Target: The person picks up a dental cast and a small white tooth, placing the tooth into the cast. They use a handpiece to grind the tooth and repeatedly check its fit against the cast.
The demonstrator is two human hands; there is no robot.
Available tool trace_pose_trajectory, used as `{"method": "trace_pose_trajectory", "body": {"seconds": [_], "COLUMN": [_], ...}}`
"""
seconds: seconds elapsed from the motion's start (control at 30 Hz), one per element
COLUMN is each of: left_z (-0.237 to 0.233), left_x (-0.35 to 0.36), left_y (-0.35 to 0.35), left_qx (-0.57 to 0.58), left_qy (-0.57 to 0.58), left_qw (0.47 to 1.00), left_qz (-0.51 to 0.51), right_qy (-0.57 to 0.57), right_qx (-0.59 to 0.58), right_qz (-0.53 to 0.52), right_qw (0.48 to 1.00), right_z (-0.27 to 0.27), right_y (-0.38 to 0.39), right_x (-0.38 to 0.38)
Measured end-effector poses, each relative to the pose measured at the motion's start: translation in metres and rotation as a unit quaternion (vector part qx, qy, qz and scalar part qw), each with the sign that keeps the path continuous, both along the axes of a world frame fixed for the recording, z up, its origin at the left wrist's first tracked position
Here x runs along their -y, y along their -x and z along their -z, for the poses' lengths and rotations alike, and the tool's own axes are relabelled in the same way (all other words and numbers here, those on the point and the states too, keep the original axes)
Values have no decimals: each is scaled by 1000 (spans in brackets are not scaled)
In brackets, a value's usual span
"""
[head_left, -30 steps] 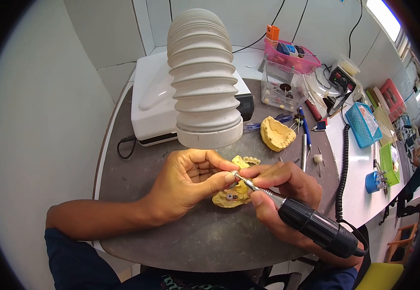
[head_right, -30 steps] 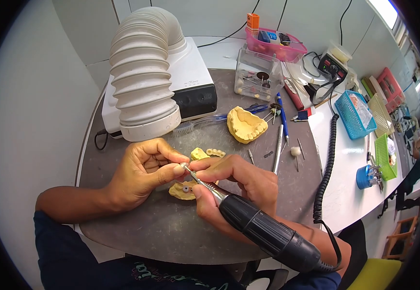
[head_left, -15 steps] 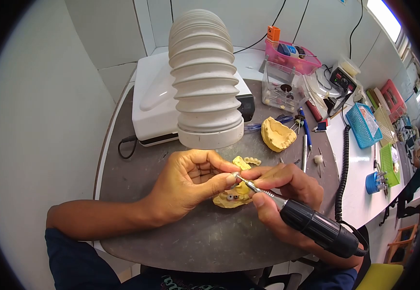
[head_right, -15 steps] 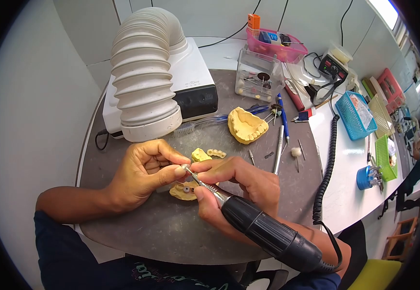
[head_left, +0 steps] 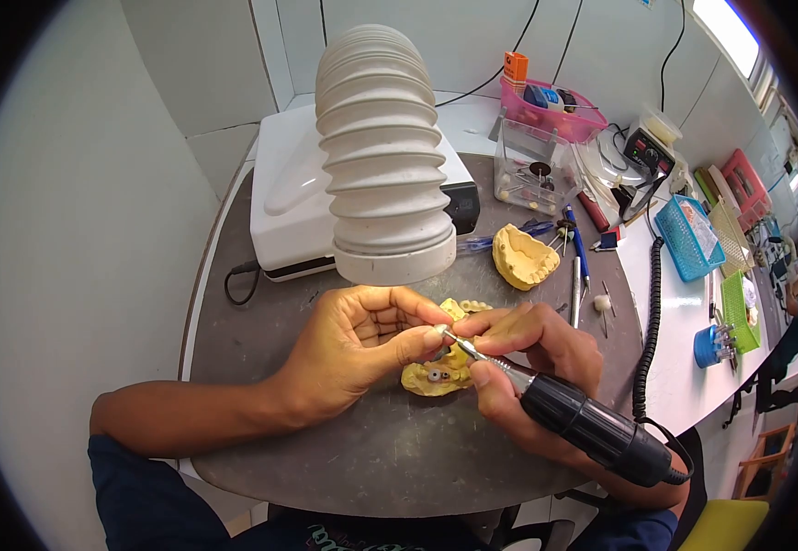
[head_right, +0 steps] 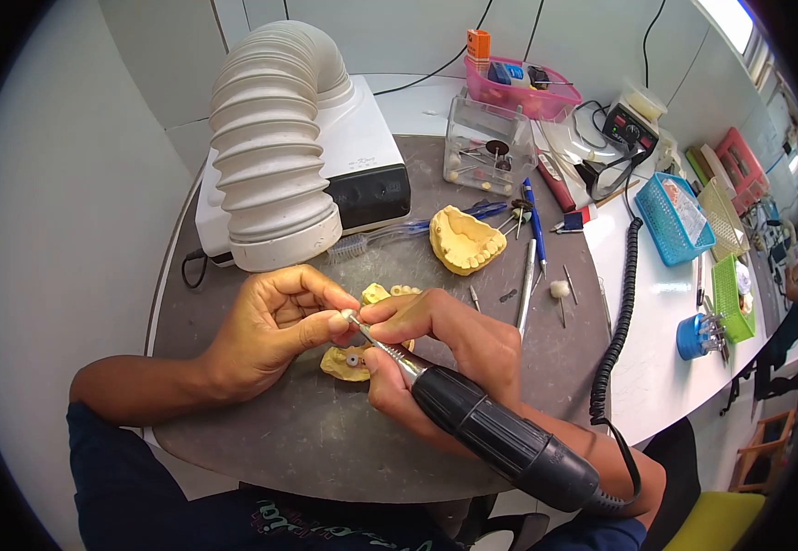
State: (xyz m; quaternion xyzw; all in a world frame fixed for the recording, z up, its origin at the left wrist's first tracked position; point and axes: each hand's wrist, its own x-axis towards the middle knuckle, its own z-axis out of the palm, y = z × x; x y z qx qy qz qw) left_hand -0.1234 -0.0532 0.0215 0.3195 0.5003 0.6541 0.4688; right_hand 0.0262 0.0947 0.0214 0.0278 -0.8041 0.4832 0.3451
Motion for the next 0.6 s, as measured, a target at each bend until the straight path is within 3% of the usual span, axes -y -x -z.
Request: {"method": "trace_pose_trajectory", "body": {"seconds": [0.6], "left_z": [2], "left_x": [0], "left_y": [1], "left_qx": [26], "left_qy": [-10], "left_qw": [1000], "left_qz": [9], "right_qy": [-12], "right_qx": [-1], "right_qz": [-9], "right_qw": [1000], "right_z": [-3], "right_y": [0], "right_x": [-2]}}
